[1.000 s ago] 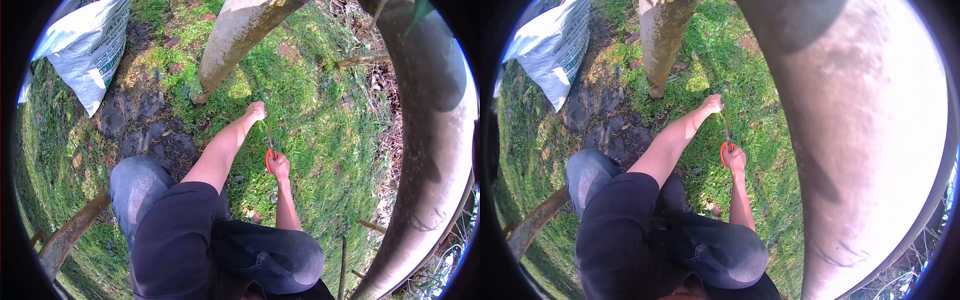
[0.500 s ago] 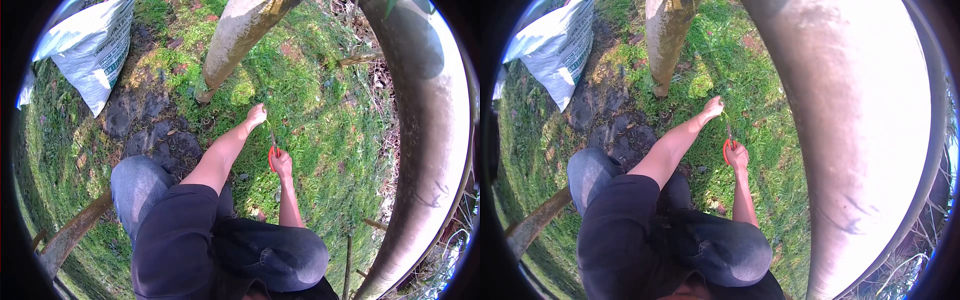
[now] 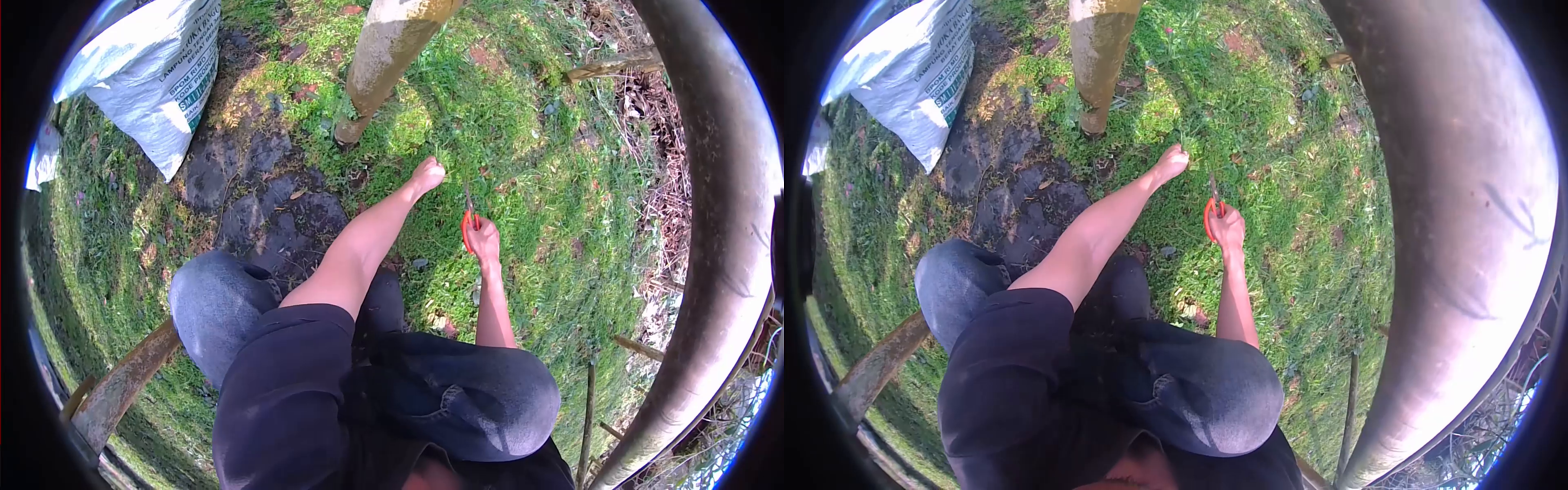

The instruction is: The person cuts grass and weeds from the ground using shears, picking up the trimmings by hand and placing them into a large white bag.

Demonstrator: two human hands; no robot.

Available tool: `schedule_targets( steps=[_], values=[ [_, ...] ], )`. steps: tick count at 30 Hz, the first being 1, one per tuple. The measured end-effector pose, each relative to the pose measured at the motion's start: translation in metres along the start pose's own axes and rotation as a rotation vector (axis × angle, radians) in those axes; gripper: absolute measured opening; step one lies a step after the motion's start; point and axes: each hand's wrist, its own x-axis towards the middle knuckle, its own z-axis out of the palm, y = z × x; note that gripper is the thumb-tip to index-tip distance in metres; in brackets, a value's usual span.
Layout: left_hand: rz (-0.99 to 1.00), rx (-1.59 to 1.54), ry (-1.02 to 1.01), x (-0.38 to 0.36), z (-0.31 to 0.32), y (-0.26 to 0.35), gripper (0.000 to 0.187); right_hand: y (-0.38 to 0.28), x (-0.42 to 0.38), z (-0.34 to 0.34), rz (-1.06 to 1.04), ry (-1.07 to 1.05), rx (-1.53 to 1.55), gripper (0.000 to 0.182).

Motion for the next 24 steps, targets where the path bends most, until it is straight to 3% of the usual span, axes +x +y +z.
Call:
schedule_targets(
  steps=[2, 4, 5, 8, 14, 18, 24],
  values=[
    [0.003, -0.004, 0.059, -0.013, -0.010, 0.008, 0.024, 0.001, -0.001, 0.002, 0.017, 0.004, -0.008, 0.034],
    [-0.148, -0.143, 0.104, -0.016, -0.016, 0.013, 0.023, 0.005, -0.002, 0.004, 0.020, 0.011, -0.034, 0.035],
    [-0.058, -0.096, 0.127, -0.018, -0.021, 0.011, 0.023, 0.007, -0.003, 0.004, 0.019, 0.002, -0.018, 0.038],
    [-0.101, -0.207, 0.118, 0.022, 0.006, -0.050, 0.026, 0.013, -0.005, 0.011, 0.044, 0.037, -0.004, 0.039],
    [-0.150, -0.064, -0.087, -0.059, -0.056, 0.051, 0.024, 0.026, 0.003, 0.021, 0.119, 0.073, -0.072, 0.044],
    [-0.141, 0.184, -0.120, -0.057, -0.039, 0.059, 0.022, 0.031, 0.005, 0.020, 0.153, 0.063, -0.099, 0.049],
    [-0.041, 0.342, -0.102, -0.052, -0.005, 0.061, 0.039, 0.042, -0.002, 0.018, 0.179, 0.026, -0.085, 0.051]
  ],
)
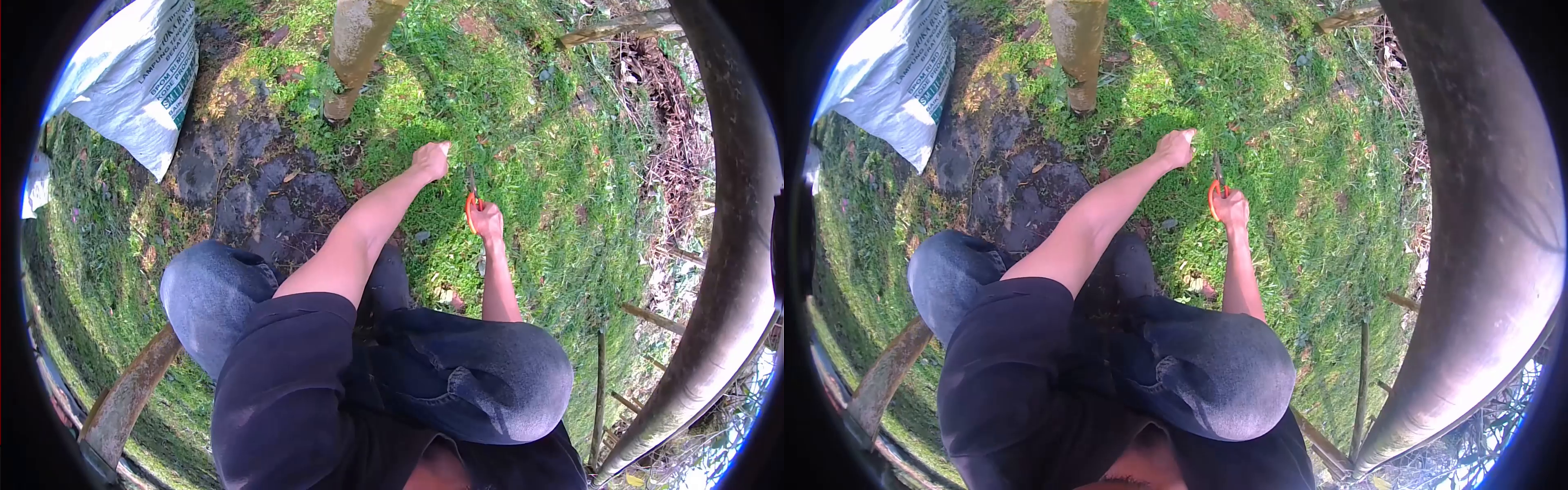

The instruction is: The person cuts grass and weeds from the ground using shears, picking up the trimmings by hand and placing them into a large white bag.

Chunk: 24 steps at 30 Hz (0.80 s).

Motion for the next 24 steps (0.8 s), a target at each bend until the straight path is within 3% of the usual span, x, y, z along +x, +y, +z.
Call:
schedule_targets(
  steps=[5, 9, 18, 24],
  values=[
    [-0.005, -0.044, 0.065, 0.014, 0.022, -0.004, 0.045, -0.003, -0.014, -0.008, -0.004, -0.011, 0.013, 0.047],
    [-0.158, -0.200, 0.101, 0.013, 0.020, -0.006, 0.036, 0.001, -0.010, -0.006, 0.022, -0.051, 0.020, 0.044],
    [-0.151, -0.124, 0.172, 0.020, 0.014, -0.006, 0.033, -0.004, -0.004, -0.007, 0.004, -0.056, 0.031, 0.043],
    [-0.257, -0.394, 0.109, 0.032, 0.012, -0.021, 0.052, -0.003, -0.003, -0.005, -0.005, -0.080, 0.063, 0.039]
  ],
)
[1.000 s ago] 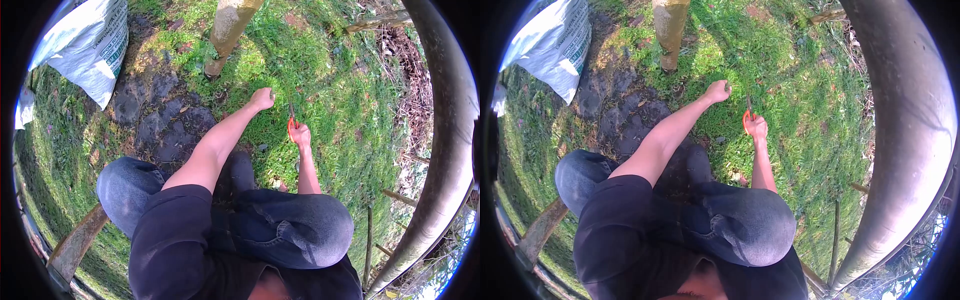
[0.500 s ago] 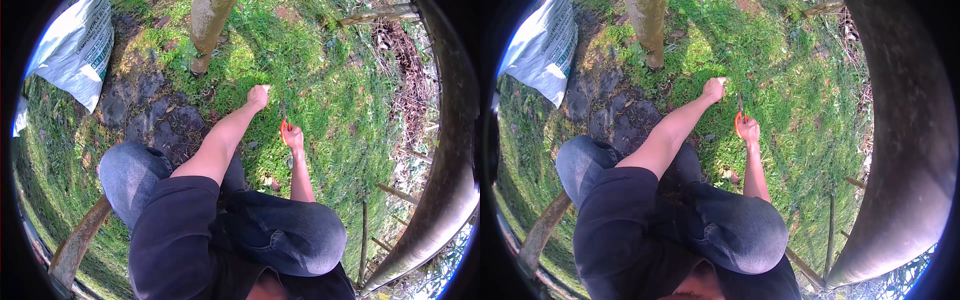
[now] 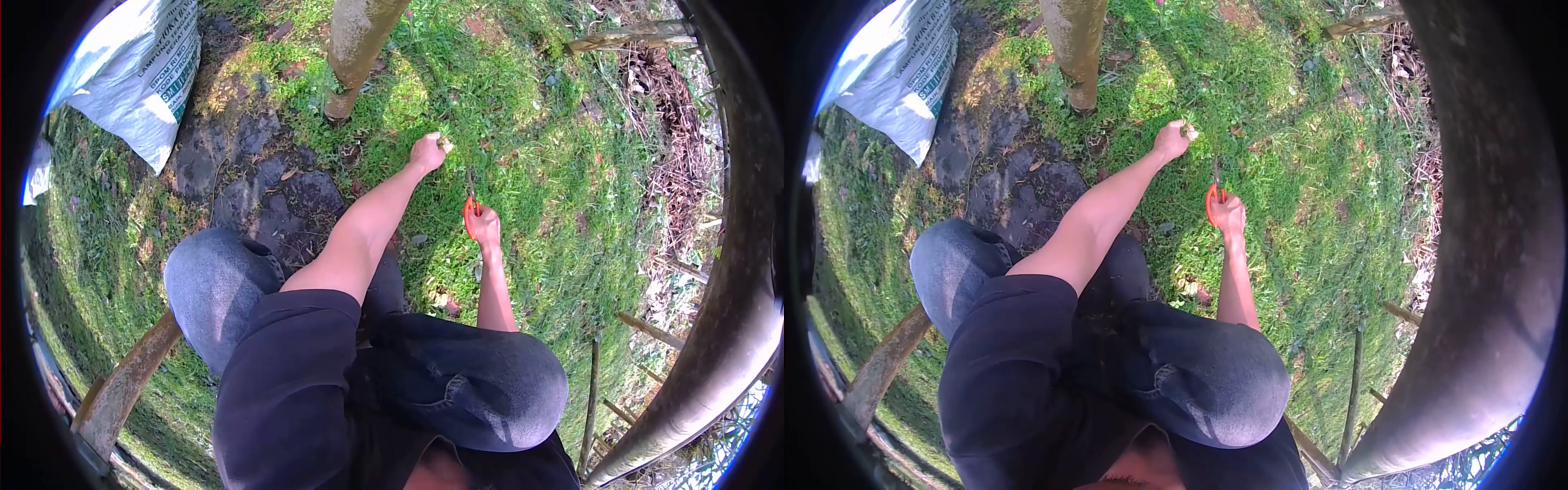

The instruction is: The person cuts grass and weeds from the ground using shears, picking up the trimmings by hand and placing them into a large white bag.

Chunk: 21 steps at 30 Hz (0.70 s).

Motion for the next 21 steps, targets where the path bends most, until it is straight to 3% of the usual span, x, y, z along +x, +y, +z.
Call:
schedule_targets(
  steps=[4, 5, 8, 10, 12, 16, 17, 20, 21],
  values=[
    [0.041, -0.125, -0.015, 0.011, -0.021, -0.011, 0.068, -0.003, 0.001, 0.007, -0.016, -0.003, -0.025, 0.038],
    [0.030, -0.150, -0.107, 0.011, -0.028, -0.014, 0.073, -0.007, 0.000, 0.008, -0.033, 0.004, -0.023, 0.038],
    [0.312, 0.047, 0.407, 0.038, 0.004, -0.046, 0.039, -0.017, -0.003, 0.014, -0.060, 0.004, -0.021, 0.038],
    [0.238, -0.013, 0.228, 0.043, -0.006, -0.043, 0.032, -0.025, -0.004, 0.016, -0.053, -0.018, -0.026, 0.038],
    [0.114, -0.209, -0.117, 0.061, -0.023, -0.044, 0.025, -0.033, -0.007, 0.017, -0.054, -0.022, -0.042, 0.037],
    [0.046, -0.672, -0.195, 0.028, -0.057, -0.034, 0.010, -0.041, -0.005, 0.023, -0.057, -0.017, -0.068, 0.037],
    [0.096, -0.636, -0.231, 0.031, -0.059, -0.044, 0.009, -0.041, -0.005, 0.023, -0.054, -0.017, -0.067, 0.038],
    [0.340, -0.201, 0.155, 0.100, -0.005, -0.121, 0.014, -0.038, -0.002, 0.022, -0.053, 0.006, -0.085, 0.039],
    [0.239, -0.115, 0.117, 0.067, -0.031, -0.089, 0.017, -0.034, 0.002, 0.026, -0.057, 0.044, -0.111, 0.039]
  ],
)
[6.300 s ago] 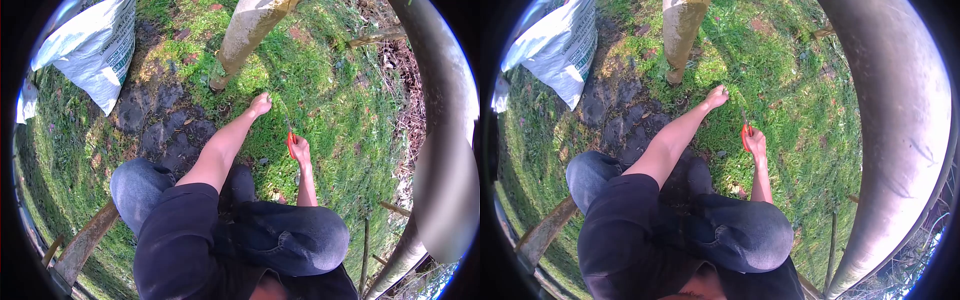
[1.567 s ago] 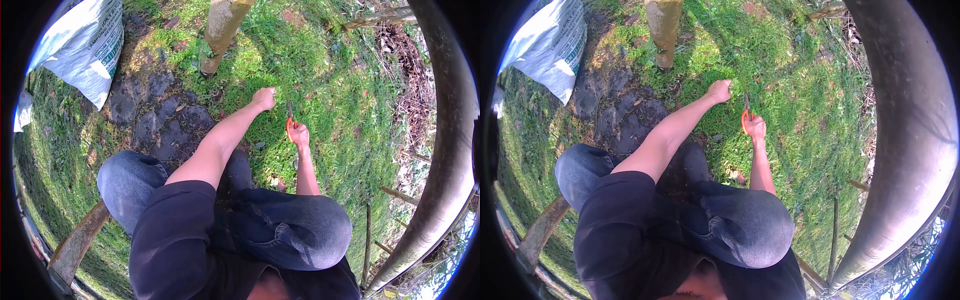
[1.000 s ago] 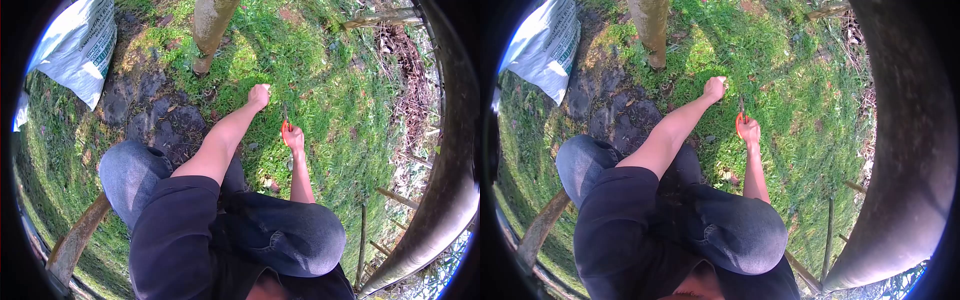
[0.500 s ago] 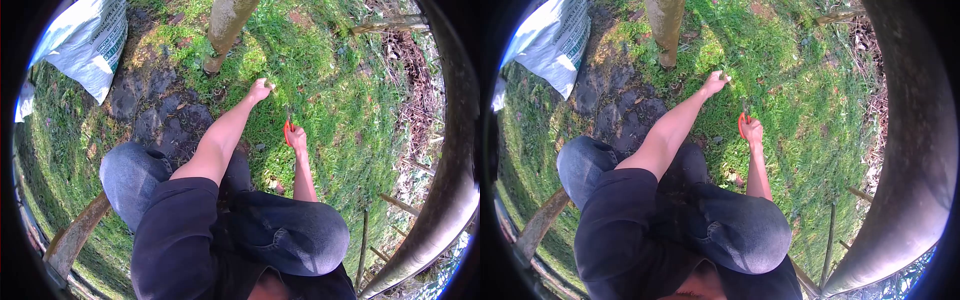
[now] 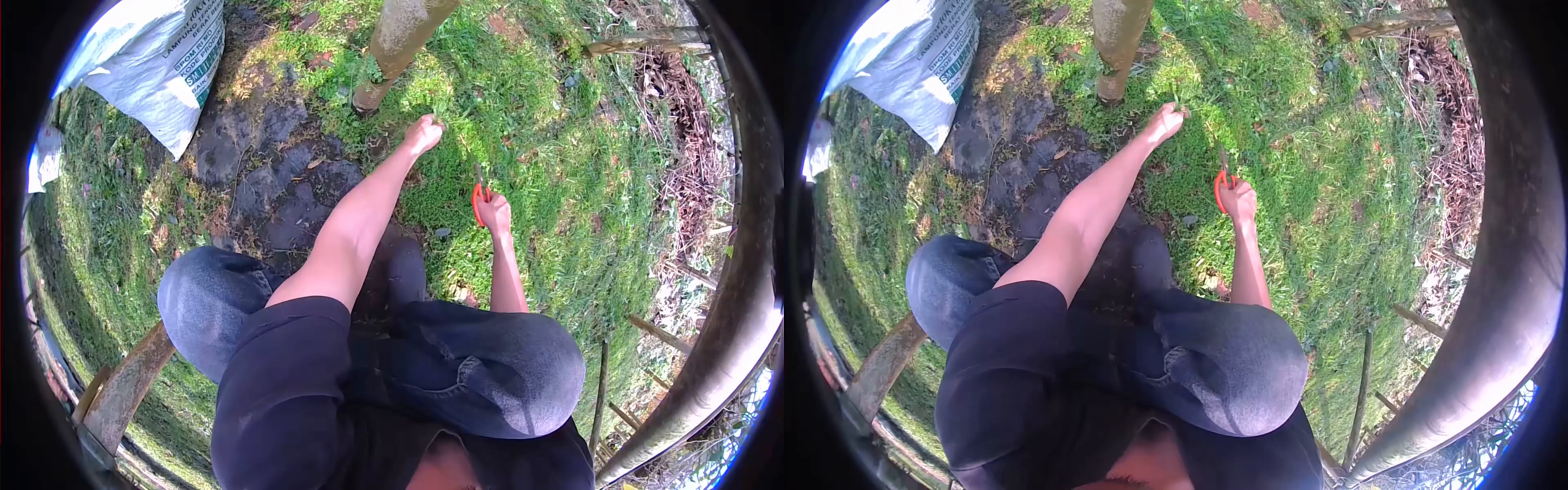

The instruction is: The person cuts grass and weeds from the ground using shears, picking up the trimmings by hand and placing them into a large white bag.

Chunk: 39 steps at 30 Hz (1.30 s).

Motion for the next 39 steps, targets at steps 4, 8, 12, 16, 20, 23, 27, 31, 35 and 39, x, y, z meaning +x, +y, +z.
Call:
schedule_targets(
  steps=[4, 8, 12, 16, 20, 23, 27, 31, 35, 39],
  values=[
    [-0.163, 0.343, -0.171, -0.056, -0.058, 0.110, 0.023, -0.004, 0.004, -0.001, -0.008, 0.052, -0.047, 0.038],
    [-0.048, 0.432, -0.094, -0.062, -0.047, 0.118, 0.025, -0.009, 0.005, -0.005, -0.031, 0.059, -0.049, 0.037],
    [0.048, 0.549, -0.142, -0.060, -0.031, 0.125, 0.036, -0.015, 0.002, -0.011, -0.006, 0.027, -0.063, 0.037],
    [0.224, 0.564, -0.061, -0.041, 0.003, 0.105, 0.031, -0.016, 0.000, -0.012, -0.014, 0.040, -0.067, 0.037],
    [0.071, 0.598, -0.091, -0.023, 0.007, 0.107, 0.026, -0.019, 0.001, -0.016, -0.014, 0.044, -0.084, 0.037],
    [0.020, 0.457, -0.019, -0.028, -0.005, 0.114, 0.025, -0.018, 0.005, -0.014, -0.017, 0.034, -0.116, 0.035],
    [0.062, 0.427, -0.039, -0.017, -0.007, 0.089, 0.030, -0.027, 0.008, -0.012, -0.087, 0.017, -0.234, 0.035],
    [0.007, 0.438, -0.081, -0.013, -0.021, 0.105, 0.030, -0.035, 0.009, -0.005, -0.118, 0.007, -0.291, 0.036],
    [0.089, 0.380, -0.022, -0.013, -0.033, 0.114, 0.033, -0.039, 0.016, -0.001, -0.095, -0.001, -0.263, 0.037],
    [-0.029, 0.308, -0.005, -0.017, -0.027, 0.104, 0.042, -0.036, 0.027, -0.003, -0.130, 0.036, -0.263, 0.035]
  ],
)
